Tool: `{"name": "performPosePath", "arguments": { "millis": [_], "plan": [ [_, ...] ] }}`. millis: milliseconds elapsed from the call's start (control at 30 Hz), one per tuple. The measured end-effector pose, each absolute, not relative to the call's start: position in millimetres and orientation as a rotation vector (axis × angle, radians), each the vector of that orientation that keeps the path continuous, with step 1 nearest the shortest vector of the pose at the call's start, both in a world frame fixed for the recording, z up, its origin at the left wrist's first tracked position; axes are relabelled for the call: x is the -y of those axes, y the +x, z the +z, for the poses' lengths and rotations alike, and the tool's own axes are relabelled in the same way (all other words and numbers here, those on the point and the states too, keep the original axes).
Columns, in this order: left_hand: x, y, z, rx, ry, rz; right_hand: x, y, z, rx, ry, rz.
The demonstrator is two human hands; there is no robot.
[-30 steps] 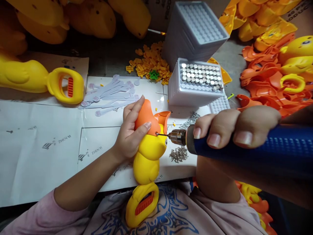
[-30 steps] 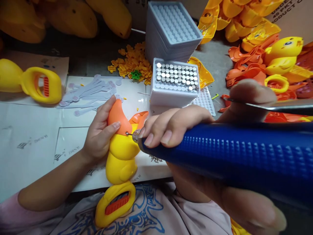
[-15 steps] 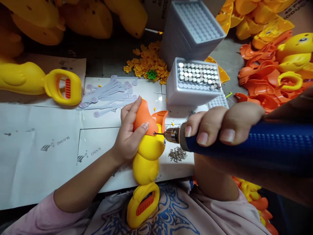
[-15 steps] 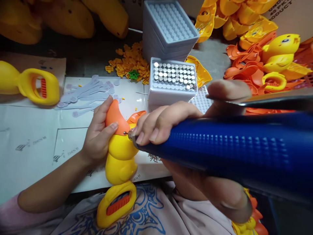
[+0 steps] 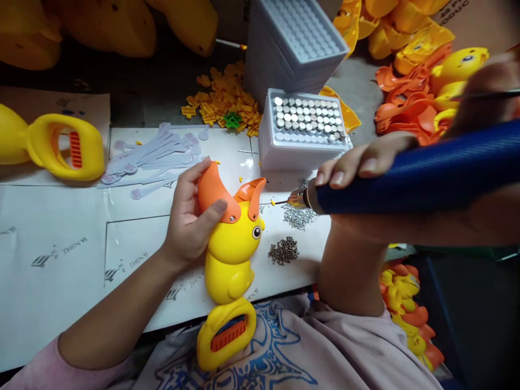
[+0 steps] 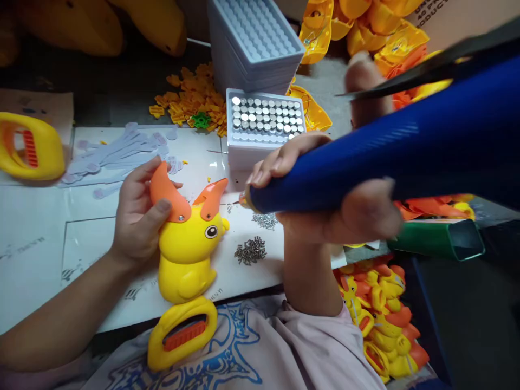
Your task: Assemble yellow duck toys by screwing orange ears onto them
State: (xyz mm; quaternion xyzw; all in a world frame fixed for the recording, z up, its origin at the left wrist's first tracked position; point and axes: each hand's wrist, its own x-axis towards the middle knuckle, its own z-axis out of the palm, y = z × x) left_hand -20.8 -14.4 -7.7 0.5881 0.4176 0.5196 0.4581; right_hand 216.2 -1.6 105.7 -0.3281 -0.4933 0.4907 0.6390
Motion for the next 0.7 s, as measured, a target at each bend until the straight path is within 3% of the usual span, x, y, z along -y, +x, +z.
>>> {"name": "performPosePath", "arguments": {
  "millis": [233,700],
  "plan": [
    [13,-22,-5,-1.014,1.395,1.276,-16,216,72,1.045,-0.764,1.02],
    [11,-25,-9,-0.971,1.239,1.22,-21,216,63,1.043,-0.839,1.024]
  ]
}}
